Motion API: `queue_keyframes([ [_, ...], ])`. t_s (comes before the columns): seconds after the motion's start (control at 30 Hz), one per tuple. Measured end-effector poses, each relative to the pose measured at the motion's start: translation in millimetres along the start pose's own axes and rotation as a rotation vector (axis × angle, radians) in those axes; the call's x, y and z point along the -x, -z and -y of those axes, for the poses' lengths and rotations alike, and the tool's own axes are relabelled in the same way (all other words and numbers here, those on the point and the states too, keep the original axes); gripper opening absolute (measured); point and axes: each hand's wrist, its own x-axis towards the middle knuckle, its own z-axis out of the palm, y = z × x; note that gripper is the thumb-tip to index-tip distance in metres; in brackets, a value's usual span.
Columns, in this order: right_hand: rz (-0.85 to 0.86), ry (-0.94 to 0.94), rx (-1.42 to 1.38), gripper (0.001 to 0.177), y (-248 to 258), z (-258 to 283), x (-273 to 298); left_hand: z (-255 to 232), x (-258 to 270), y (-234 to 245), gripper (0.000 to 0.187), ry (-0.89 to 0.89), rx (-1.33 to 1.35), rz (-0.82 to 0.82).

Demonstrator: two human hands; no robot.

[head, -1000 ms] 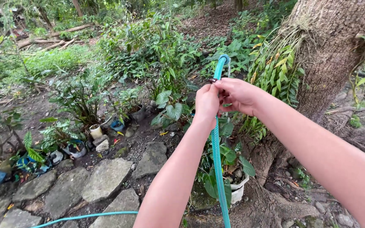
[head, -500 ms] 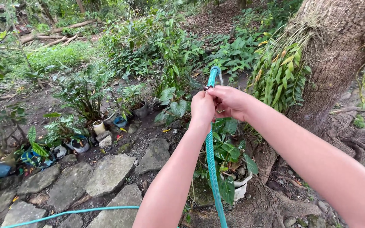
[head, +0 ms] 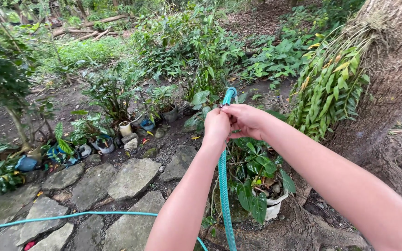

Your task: Watering various plants and potted greenery in an outdoor garden using a garden hose.

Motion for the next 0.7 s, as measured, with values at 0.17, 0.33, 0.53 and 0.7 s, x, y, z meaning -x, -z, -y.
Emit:
queue_keyframes([
  [0.17, 0.036, -0.009, 0.005, 0.032, -8, -3, -6, -3, 3, 11, 0.037, 0.02, -0.058, -0.036],
  [0.33, 0.046, -0.004, 0.011, 0.031, -11, 0, -6, -5, 2, 14, 0.036, 0.016, -0.045, -0.045],
  [0.53, 0.054, -0.002, 0.014, 0.028, -7, 1, -7, -3, -1, 12, 0.036, 0.023, -0.048, -0.044],
  [0.7, 0.055, -0.014, 0.036, 0.027, -4, -3, -11, 4, -2, 11, 0.036, 0.04, -0.038, -0.043],
])
